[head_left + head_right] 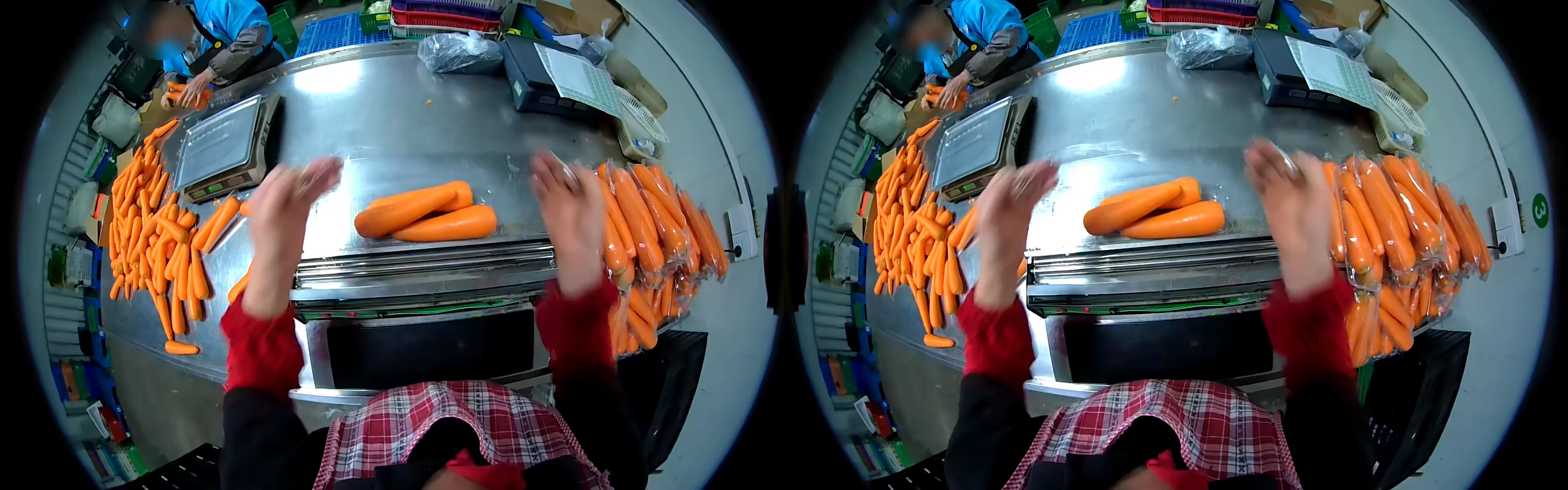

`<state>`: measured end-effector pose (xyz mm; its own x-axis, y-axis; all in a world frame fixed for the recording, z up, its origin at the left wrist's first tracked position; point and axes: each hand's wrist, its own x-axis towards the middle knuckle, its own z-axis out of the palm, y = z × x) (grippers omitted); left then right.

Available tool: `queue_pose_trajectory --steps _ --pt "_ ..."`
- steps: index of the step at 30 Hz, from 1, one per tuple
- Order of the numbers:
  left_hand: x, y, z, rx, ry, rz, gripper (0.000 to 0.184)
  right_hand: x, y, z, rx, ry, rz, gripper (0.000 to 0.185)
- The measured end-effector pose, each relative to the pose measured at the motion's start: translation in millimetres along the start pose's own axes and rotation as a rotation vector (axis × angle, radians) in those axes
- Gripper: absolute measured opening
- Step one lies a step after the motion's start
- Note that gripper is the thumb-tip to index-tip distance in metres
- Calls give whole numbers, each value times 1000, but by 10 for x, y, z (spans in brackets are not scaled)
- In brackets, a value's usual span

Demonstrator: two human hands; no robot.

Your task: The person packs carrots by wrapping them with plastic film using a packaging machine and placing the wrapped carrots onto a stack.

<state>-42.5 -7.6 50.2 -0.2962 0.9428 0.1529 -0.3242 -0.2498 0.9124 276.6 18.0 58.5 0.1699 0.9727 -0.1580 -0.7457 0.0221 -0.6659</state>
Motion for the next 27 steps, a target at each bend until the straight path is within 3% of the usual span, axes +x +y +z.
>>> queue_pose_trajectory --steps 1,3,5,6,8,10,14,15,17,18,19,21,22,24,25,27 --pt "237 -254 66 194 -35 149 30 366 234 -99 -124 -140 -103 23" --pt "521 -930 -292 848 -99 -85 30 729 755 -362 -478 -24 -130 26" --pt "323 -1159 -251 866 -111 -111 27 849 957 -609 -783 -27 42 27" --pt "291 -1215 -279 925 -121 96 24 858 971 -662 -789 -21 58 27" --pt "300 -1121 -293 929 -164 -50 24 832 910 -704 -1418 -409 -283 26" --pt "469 -1068 -421 967 -241 -281 27 765 862 -753 -1431 -438 -220 25" --pt "524 -862 -275 1097 -208 -342 31 694 667 -587 -1308 -637 -96 25" --pt "506 -832 -249 1174 -249 -227 32 655 626 -536 -1302 -635 -101 25" --pt "487 -779 -228 1260 -298 -105 33 593 549 -444 -1020 -617 314 22" --pt "546 -784 -238 1299 -321 -203 34 662 577 -497 -1048 -673 325 23" --pt "588 -805 -259 1333 -342 -308 36 670 627 -524 -1042 -674 319 23" --pt "654 -921 -346 1395 -343 -300 39 670 698 -531 -1285 -753 -15 28" --pt "686 -964 -374 1400 -338 -334 43 681 690 -526 -1470 -761 -75 30" --pt "796 -1013 -418 1410 -361 -406 58 640 655 -524 -1496 -780 -112 30" --pt "602 -879 -346 1224 -232 -398 53 651 622 -501 -1526 -797 -132 30" --pt "487 -878 -400 1125 -335 -297 42 657 653 -600 -1389 -825 -225 28"
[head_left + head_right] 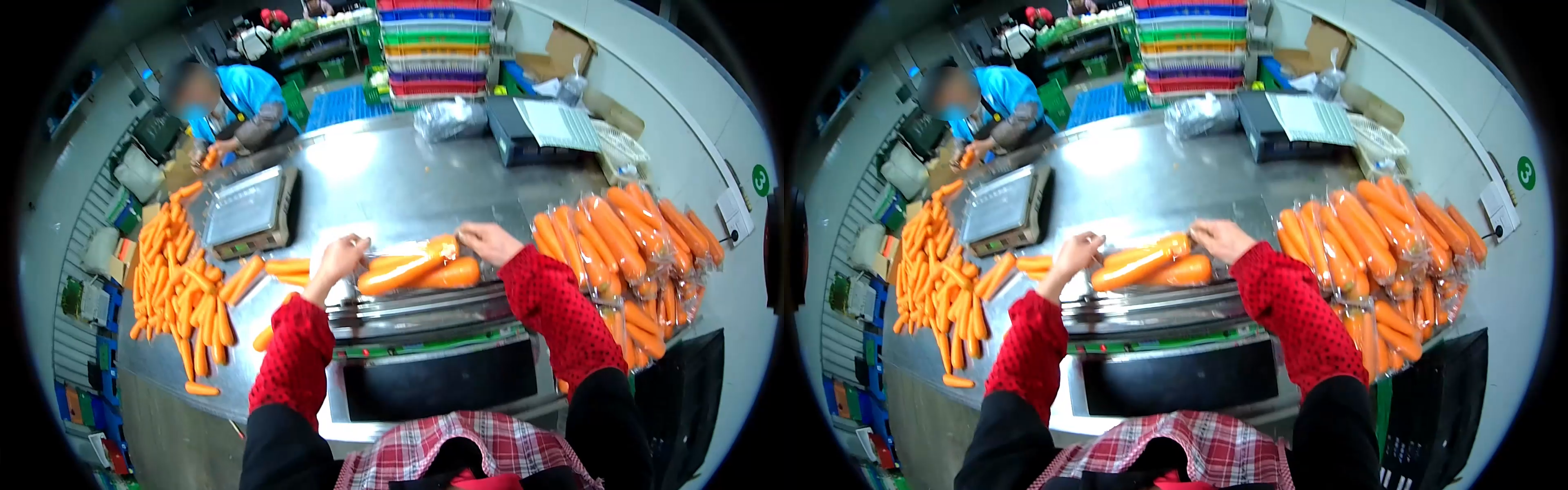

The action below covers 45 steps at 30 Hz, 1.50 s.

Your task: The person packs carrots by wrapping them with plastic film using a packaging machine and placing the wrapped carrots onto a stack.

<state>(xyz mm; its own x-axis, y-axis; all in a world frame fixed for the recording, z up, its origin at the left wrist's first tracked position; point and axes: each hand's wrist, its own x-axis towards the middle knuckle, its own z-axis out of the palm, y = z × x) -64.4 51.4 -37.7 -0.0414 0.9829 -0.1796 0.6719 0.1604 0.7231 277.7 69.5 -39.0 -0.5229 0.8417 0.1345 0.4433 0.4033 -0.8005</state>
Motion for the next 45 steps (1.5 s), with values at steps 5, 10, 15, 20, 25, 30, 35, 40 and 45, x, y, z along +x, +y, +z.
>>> queue_pose_trajectory --steps 5,10,15,20,25,30,35,40,45 --pt "-424 -3 -49 -362 -147 96 45 -66 89 -44 193 -104 98 29" --pt "-577 -77 -104 -433 -220 5 42 -138 21 -53 267 -100 155 30" --pt "-1255 236 -128 -210 72 301 29 -611 -978 -282 172 -99 341 28" --pt "-2337 225 -48 -278 -1 131 21 -1506 -1105 93 218 -21 134 21" --pt "-2493 -327 436 -305 7 -195 27 -1877 -709 569 470 -124 672 26" --pt "-2653 -616 413 -494 412 -335 25 -2301 -427 588 673 361 655 20" --pt "-2807 -922 700 -431 356 62 8 -2469 -402 966 578 420 554 10" --pt "-2667 -681 895 -824 572 -4 19 -2148 -482 1225 175 762 365 9" --pt "-3172 -655 732 -413 608 -229 28 -2797 -726 822 654 690 840 24"
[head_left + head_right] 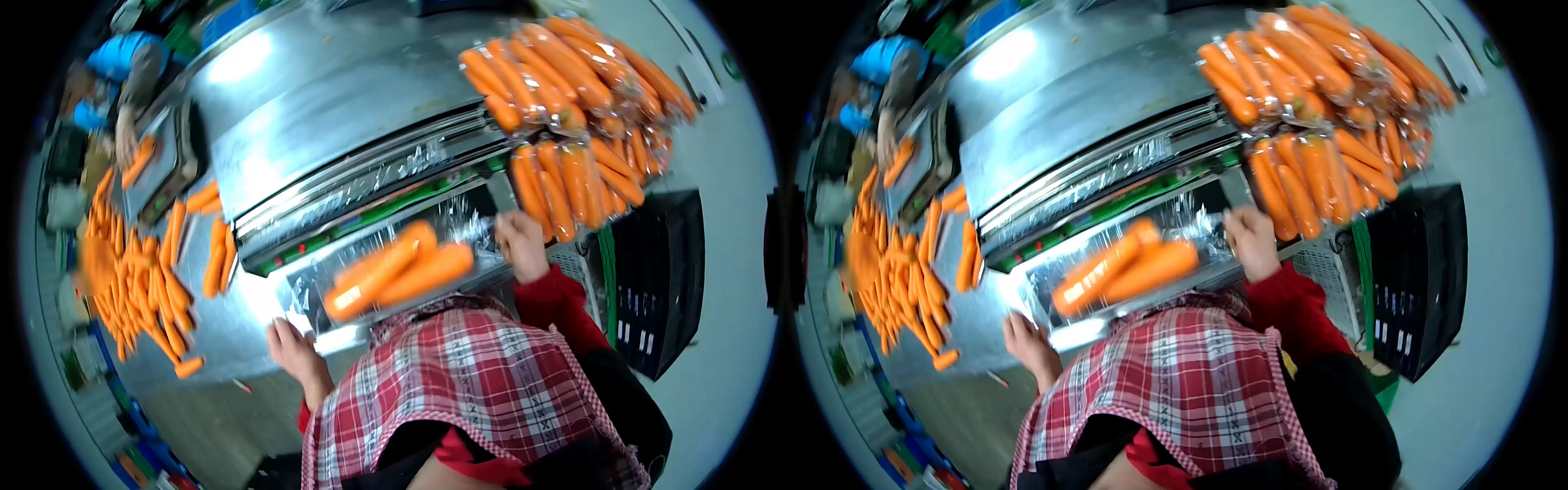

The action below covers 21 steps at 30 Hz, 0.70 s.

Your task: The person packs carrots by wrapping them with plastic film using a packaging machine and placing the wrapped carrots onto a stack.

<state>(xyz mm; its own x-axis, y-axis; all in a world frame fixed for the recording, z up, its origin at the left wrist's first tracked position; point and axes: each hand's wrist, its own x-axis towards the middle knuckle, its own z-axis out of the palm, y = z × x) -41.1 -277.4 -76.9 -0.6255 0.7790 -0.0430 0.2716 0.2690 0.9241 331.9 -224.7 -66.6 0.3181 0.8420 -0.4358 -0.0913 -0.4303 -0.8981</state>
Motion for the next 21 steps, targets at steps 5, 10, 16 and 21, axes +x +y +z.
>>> queue_pose_trajectory --steps 5,10,16,21 --pt "-384 244 162 -163 -636 -369 28 -279 1100 -354 -106 -159 363 10" --pt "-336 399 788 -510 -1155 -219 24 -55 1428 -86 292 -772 449 32" --pt "-214 410 982 -882 -1590 -194 21 -406 292 356 857 -1225 63 26" --pt "-274 620 1074 -505 -1511 -251 21 -688 -106 25 910 -707 330 33"
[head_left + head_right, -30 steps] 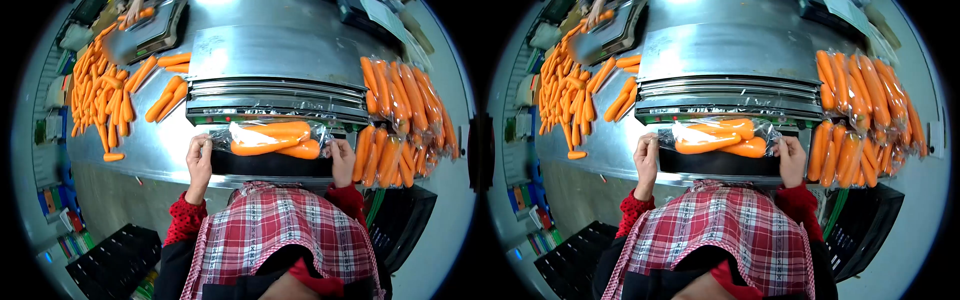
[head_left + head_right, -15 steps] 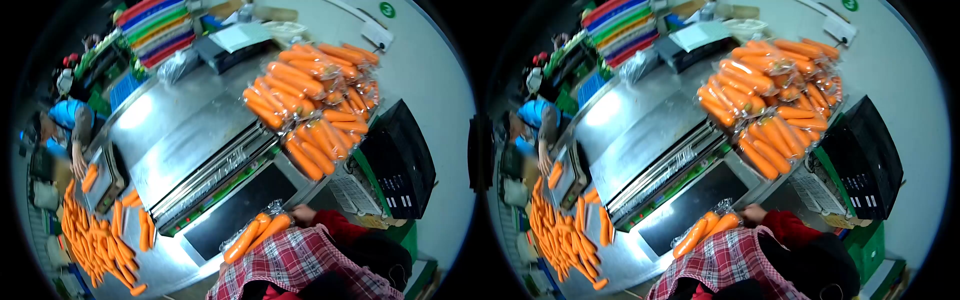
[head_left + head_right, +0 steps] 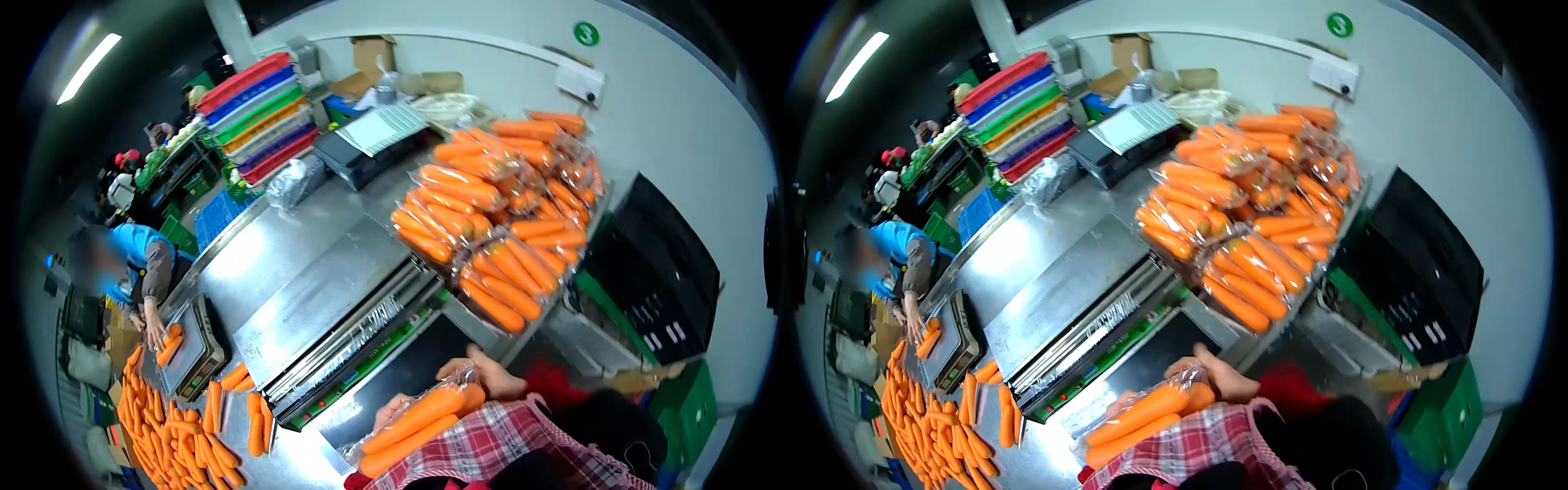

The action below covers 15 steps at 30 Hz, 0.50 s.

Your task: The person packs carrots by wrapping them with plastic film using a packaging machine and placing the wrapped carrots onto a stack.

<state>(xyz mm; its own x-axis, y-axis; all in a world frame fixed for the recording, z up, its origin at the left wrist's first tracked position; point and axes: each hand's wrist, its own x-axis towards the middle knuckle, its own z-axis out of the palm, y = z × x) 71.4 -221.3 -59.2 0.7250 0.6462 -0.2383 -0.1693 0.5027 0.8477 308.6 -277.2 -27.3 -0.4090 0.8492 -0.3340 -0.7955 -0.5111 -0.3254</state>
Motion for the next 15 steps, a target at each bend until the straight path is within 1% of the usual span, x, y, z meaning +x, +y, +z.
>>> queue_pose_trajectory --steps 1,2,3,4,5,6,8,9,10,11,12,13,14,15 --pt "115 -221 -177 -116 -70 24 24 56 43 -232 -443 -60 -263 35" --pt "225 -182 -156 -231 -142 40 28 104 72 -371 -869 -1 -553 37" --pt "466 -287 43 -338 -233 636 31 83 73 -482 -874 187 -483 37" --pt "272 -8 91 -158 4 415 30 87 -19 -473 -892 365 -409 36" --pt "79 272 145 -9 180 157 29 112 -216 -490 -814 384 -474 35" --pt "203 186 36 346 248 368 22 157 -449 -495 -729 407 -537 34" --pt "229 322 15 400 392 277 16 242 -1082 55 -421 353 -696 35" --pt "162 455 -3 400 453 255 16 234 -1475 50 -405 203 -799 42" --pt "27 723 -3 511 500 360 14 273 -1875 57 -303 195 -854 48" --pt "-95 984 -57 670 558 536 14 239 -2038 549 -242 178 -867 52" --pt "-232 1239 -126 833 611 704 15 221 -2560 293 -382 245 -958 55" --pt "-393 1491 -151 811 658 823 17 226 -2868 338 -430 330 -1027 59" --pt "-562 1727 -182 791 701 944 21 275 -3139 337 -427 419 -1117 56" --pt "-758 1917 -220 766 691 1078 31 311 -3373 321 -471 459 -1141 52"
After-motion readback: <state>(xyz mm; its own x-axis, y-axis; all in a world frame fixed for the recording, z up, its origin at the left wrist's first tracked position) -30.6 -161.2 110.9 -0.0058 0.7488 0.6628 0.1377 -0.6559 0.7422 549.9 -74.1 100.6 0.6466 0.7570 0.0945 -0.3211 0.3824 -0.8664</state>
